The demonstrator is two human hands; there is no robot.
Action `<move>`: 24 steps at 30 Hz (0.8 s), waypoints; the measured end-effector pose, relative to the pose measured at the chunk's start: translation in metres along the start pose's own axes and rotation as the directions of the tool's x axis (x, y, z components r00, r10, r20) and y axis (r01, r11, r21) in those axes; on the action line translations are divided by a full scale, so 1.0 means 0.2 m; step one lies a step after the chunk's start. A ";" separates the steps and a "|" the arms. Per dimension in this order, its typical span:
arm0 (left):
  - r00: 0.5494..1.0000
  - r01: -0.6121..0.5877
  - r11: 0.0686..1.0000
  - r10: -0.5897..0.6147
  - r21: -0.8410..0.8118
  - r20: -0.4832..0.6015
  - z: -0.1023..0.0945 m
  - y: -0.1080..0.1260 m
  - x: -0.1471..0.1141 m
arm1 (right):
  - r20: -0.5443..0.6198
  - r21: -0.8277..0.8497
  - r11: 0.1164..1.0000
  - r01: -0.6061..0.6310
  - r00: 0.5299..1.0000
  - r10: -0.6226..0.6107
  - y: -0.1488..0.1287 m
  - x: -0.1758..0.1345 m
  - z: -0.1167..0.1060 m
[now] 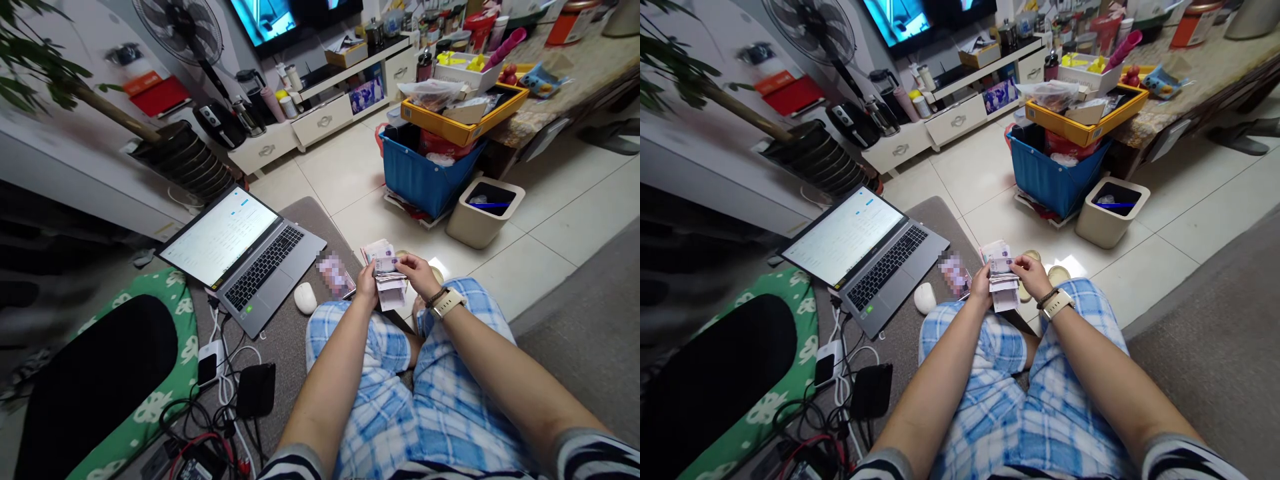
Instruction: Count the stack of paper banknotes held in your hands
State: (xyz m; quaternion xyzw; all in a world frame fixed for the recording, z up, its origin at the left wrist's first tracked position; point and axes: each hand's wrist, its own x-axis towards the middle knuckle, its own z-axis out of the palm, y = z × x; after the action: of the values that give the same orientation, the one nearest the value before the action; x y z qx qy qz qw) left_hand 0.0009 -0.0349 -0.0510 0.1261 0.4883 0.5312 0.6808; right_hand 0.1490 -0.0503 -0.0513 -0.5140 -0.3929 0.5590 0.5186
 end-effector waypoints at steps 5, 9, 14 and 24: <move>0.999 0.003 1.000 -0.003 -0.006 -0.038 0.01 0.01 0.00 | 0.012 -0.003 1.000 -0.011 1.000 0.011 -0.01 0.00 0.00; 0.998 0.019 1.000 -0.019 -0.005 -0.055 0.01 0.02 0.00 | 0.016 -0.003 1.000 -0.018 1.000 0.018 -0.01 0.00 0.00; 0.999 0.001 1.000 0.000 0.008 -0.042 0.01 0.03 -0.02 | 0.031 0.017 0.999 -0.033 0.999 0.033 -0.01 0.00 0.00; 0.999 -0.029 0.996 0.032 0.087 -0.037 -0.02 0.04 -0.03 | -0.108 -0.025 0.999 -0.025 0.994 0.022 0.09 0.05 0.01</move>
State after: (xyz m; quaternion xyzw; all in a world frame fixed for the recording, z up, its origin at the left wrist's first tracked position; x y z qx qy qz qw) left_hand -0.0068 -0.0390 -0.0445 0.1529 0.5218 0.5221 0.6570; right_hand 0.1454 -0.0432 -0.0708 -0.5548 -0.3655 0.5314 0.5255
